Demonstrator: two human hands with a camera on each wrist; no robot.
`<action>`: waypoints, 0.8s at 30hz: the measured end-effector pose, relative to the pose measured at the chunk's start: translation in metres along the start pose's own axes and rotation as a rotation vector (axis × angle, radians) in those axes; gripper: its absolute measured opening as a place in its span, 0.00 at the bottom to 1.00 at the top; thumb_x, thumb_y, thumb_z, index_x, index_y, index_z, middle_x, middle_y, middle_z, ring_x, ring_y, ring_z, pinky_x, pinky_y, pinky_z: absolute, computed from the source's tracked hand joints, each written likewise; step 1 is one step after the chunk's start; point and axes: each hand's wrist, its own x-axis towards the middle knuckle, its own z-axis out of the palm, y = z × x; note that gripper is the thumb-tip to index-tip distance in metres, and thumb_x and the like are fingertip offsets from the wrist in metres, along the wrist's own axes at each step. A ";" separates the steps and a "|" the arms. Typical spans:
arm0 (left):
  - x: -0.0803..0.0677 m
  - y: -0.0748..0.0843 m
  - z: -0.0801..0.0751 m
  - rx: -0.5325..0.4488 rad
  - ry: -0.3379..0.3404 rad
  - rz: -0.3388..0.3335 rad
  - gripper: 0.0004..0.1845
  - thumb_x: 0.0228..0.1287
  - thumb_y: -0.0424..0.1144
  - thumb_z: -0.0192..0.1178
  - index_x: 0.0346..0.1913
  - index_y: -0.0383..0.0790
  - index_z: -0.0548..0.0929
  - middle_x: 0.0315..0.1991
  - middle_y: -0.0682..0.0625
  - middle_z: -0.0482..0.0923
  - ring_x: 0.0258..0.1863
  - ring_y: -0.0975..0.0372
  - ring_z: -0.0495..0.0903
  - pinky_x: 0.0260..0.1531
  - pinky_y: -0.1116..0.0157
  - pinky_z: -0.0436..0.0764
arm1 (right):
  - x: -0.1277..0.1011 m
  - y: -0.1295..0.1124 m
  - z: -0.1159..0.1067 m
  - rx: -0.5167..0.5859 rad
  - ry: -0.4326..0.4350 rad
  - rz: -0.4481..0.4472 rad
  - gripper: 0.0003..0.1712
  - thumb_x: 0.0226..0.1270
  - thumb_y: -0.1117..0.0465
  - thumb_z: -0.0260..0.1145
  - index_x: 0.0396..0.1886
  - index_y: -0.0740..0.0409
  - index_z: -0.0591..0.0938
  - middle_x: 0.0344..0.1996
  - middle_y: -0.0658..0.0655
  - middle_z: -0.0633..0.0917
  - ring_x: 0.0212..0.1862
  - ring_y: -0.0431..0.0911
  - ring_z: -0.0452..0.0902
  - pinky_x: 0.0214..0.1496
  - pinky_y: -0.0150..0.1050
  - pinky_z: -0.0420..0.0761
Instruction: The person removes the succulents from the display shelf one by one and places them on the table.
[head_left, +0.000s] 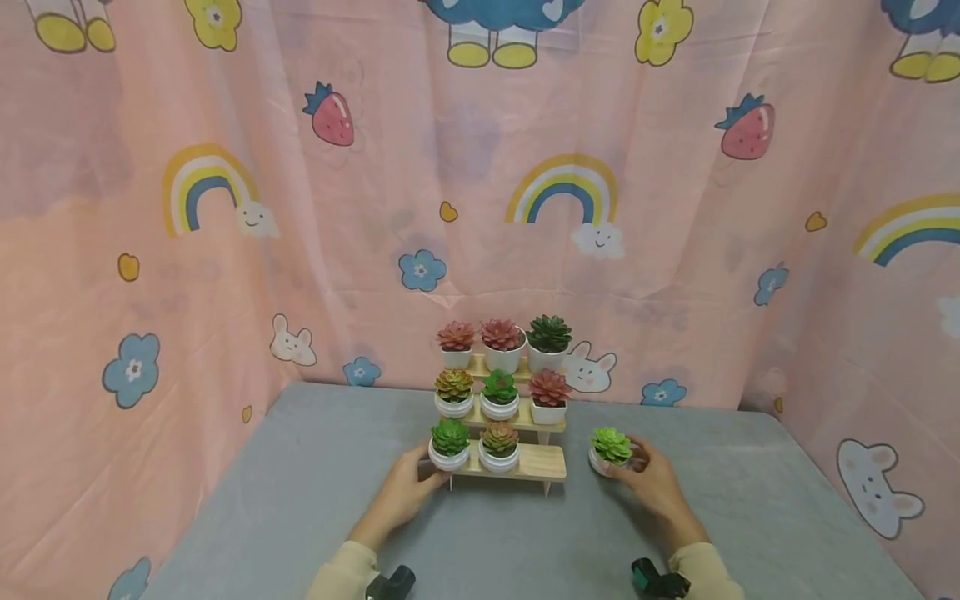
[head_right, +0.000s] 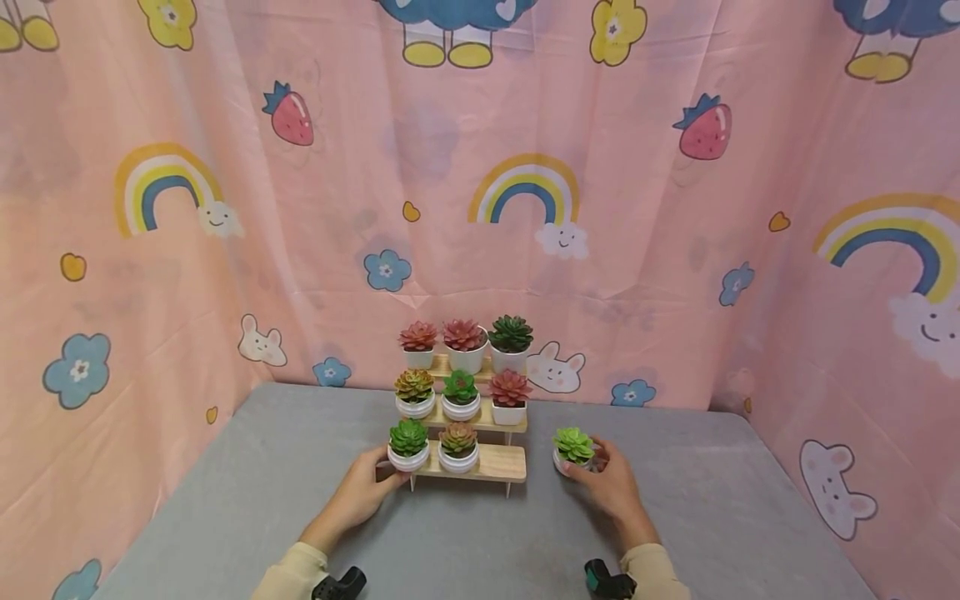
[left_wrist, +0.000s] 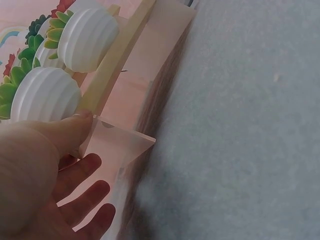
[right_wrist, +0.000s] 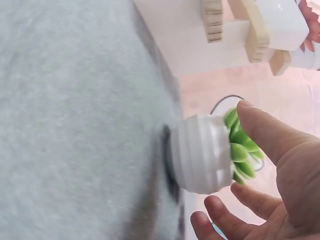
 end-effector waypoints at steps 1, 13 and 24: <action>0.000 0.000 0.000 0.001 0.000 -0.002 0.28 0.65 0.39 0.69 0.66 0.37 0.77 0.64 0.39 0.79 0.67 0.43 0.75 0.67 0.39 0.71 | -0.001 -0.001 -0.002 -0.002 -0.001 -0.004 0.47 0.68 0.54 0.70 0.76 0.70 0.59 0.68 0.81 0.66 0.66 0.72 0.68 0.66 0.65 0.73; 0.000 0.000 -0.001 -0.026 0.000 0.021 0.27 0.65 0.37 0.68 0.66 0.37 0.77 0.64 0.39 0.79 0.66 0.43 0.76 0.66 0.39 0.72 | -0.014 -0.028 -0.015 0.035 0.027 -0.004 0.46 0.70 0.48 0.68 0.78 0.63 0.58 0.75 0.74 0.60 0.74 0.68 0.56 0.72 0.69 0.65; 0.000 0.000 0.000 -0.026 0.004 0.027 0.28 0.65 0.37 0.68 0.67 0.37 0.77 0.65 0.39 0.78 0.67 0.43 0.75 0.67 0.39 0.72 | -0.030 -0.053 -0.018 0.066 0.059 -0.107 0.41 0.72 0.52 0.67 0.76 0.64 0.61 0.75 0.70 0.64 0.75 0.66 0.57 0.73 0.69 0.62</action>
